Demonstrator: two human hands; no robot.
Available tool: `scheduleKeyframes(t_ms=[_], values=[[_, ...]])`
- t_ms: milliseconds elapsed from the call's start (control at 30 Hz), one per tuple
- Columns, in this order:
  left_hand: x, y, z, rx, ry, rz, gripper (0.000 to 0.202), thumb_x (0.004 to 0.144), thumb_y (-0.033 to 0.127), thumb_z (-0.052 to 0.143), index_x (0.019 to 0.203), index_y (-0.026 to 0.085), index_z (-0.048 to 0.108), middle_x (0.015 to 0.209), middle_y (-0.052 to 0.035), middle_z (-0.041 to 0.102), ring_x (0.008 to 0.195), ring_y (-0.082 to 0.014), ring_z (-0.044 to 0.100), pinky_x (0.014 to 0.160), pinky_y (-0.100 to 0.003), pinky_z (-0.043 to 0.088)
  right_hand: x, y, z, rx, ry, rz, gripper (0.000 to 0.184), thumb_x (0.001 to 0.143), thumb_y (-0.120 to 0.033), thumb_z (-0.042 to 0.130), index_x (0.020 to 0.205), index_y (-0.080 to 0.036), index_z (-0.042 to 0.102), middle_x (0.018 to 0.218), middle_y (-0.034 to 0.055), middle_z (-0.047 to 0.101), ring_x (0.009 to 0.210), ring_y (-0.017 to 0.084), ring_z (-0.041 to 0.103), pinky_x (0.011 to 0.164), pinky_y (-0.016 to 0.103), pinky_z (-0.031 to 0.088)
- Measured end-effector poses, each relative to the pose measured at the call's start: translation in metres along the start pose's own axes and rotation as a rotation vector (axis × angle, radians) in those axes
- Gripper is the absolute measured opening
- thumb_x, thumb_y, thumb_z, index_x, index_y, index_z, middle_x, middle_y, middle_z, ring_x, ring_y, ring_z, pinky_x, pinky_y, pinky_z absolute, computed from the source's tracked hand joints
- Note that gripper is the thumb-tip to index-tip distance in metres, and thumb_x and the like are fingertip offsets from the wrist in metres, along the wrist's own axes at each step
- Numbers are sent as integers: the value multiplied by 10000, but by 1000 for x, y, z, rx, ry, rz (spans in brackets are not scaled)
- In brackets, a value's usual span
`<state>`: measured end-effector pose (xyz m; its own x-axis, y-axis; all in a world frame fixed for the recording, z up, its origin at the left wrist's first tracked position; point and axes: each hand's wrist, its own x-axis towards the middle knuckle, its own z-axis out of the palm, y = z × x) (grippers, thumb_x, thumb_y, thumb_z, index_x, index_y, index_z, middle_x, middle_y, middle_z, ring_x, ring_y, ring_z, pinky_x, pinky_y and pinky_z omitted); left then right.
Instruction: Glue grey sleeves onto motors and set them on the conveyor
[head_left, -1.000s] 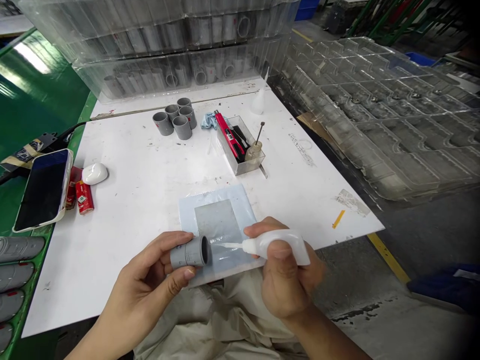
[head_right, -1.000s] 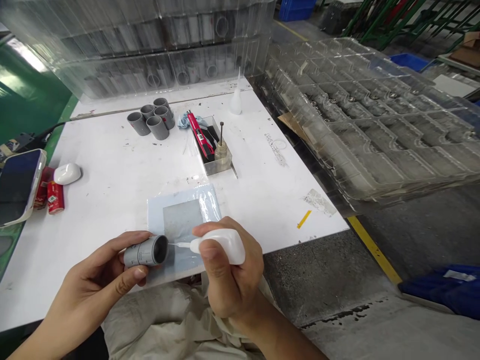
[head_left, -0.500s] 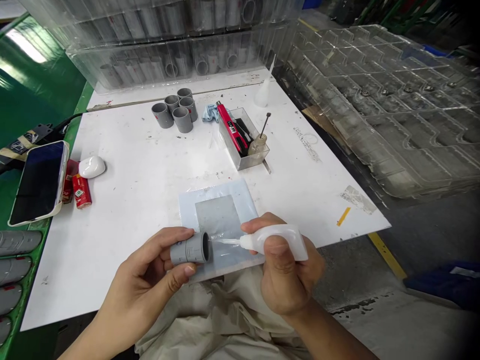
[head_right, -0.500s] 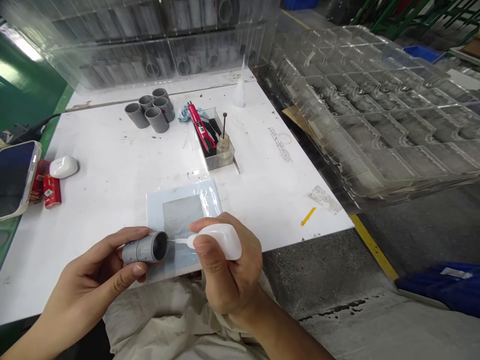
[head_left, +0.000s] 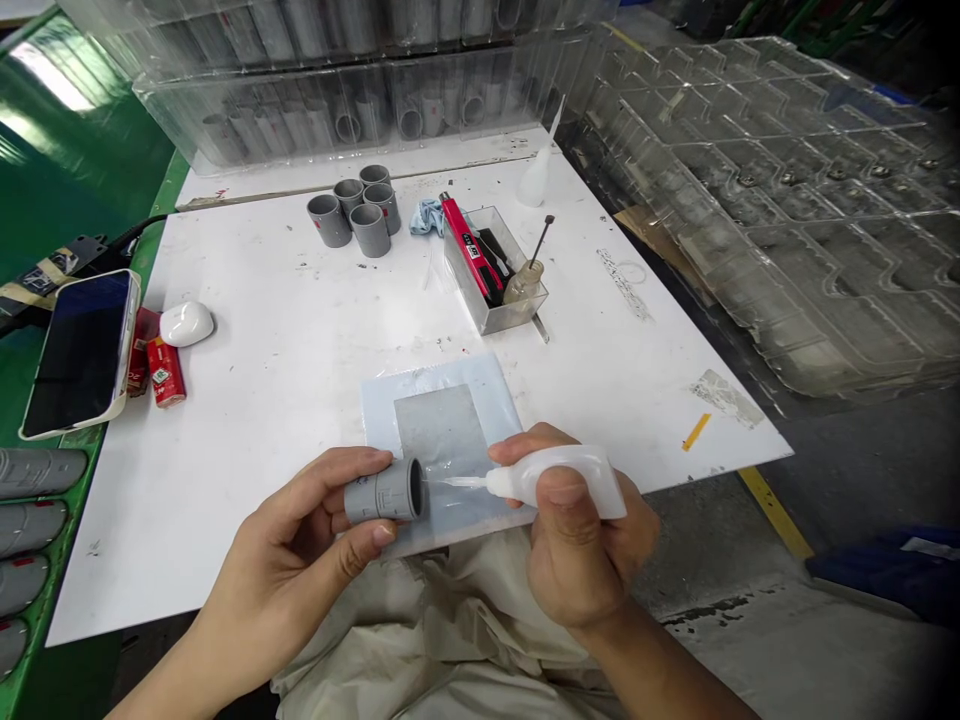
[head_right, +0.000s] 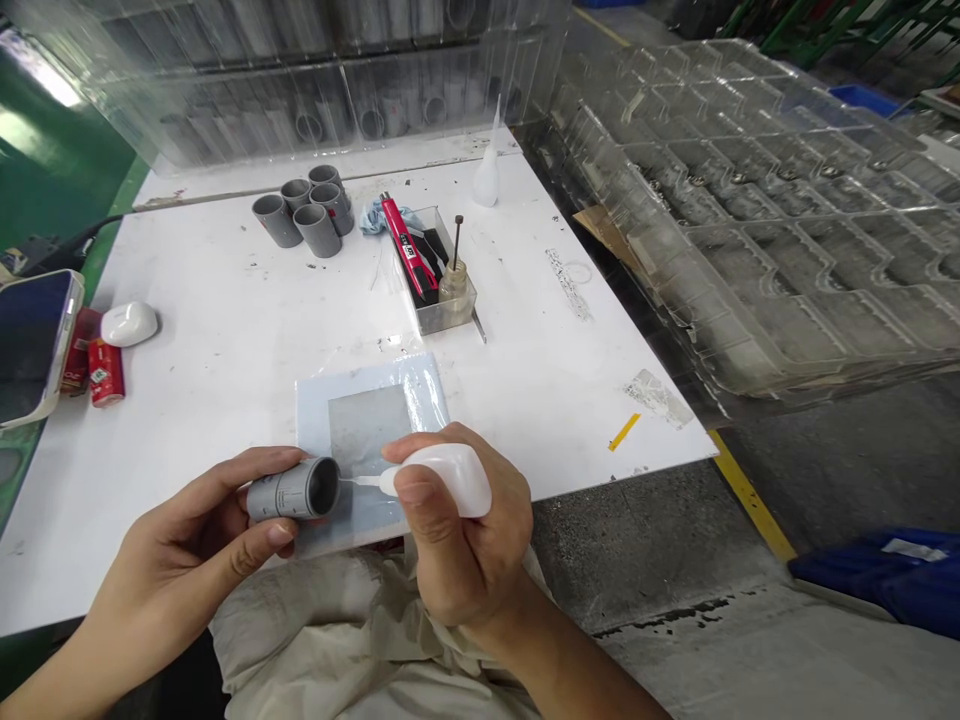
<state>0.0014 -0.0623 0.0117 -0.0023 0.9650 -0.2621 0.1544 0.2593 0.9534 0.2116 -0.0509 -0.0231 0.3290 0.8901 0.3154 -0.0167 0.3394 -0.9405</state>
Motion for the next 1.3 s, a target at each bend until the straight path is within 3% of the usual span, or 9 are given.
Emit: scheduleKeyframes(t_ms=[200,367,433,500,600,733,933,1100,1300], values=[[-1,1,2,-29,2,-5,303,874,335,886,1174,356,841,1139,-4,746,739,-112,652,667,-202,579,-3,1,-4,47,-26,27,228,1055,-349,654,985,-249,847,884,42,777,683,187,629,543,323,456],[1,1,1,-48,-15,7,300,882,322,883,1177,365,842,1105,1,757,709,-100,641,657,-187,575,-1,-1,-7,41,-47,49,297,1051,-425,648,939,-228,840,839,54,770,648,194,624,522,325,455],[2,0,-1,-7,-11,38,311,876,304,887,1177,373,846,1153,-7,764,807,-126,683,709,-188,587,1,-3,-7,64,-37,90,342,1050,-467,654,898,-222,839,813,50,767,595,179,613,504,328,450],[2,-1,-3,11,-15,72,310,861,283,896,1156,365,850,1247,-29,765,1044,-194,718,811,-211,604,4,-5,-7,100,8,140,370,1053,-485,654,860,-232,841,771,40,759,565,172,613,504,332,453],[1,-2,-6,-31,-52,58,150,869,297,892,1009,319,845,1295,-57,780,1236,-247,688,840,-217,598,7,-6,-5,138,58,155,335,1051,-460,669,856,-258,852,706,35,738,558,184,620,516,345,461],[0,-1,-6,-65,-57,14,111,877,316,892,885,270,792,1230,-61,819,1126,-222,731,790,-205,597,6,-4,-4,104,34,128,312,1064,-435,657,907,-248,852,778,55,767,592,201,626,532,352,479],[0,1,-3,-85,-43,-44,332,854,338,911,1170,305,817,1221,-41,824,1038,-203,767,862,-236,637,3,-2,-4,72,-1,141,303,1072,-422,653,933,-237,848,759,35,751,600,179,625,537,320,482],[0,0,-5,-39,-52,0,262,866,338,899,1124,337,853,1236,-22,817,1188,-209,729,964,-215,610,5,-5,-2,55,14,129,310,1067,-437,661,918,-244,853,816,34,783,595,168,635,547,318,505],[1,-2,-7,-17,-60,17,262,867,336,895,1126,328,855,1245,-46,812,1179,-238,740,930,-257,641,7,-5,0,14,20,137,343,1056,-466,660,902,-228,854,744,39,753,578,181,630,537,327,510]])
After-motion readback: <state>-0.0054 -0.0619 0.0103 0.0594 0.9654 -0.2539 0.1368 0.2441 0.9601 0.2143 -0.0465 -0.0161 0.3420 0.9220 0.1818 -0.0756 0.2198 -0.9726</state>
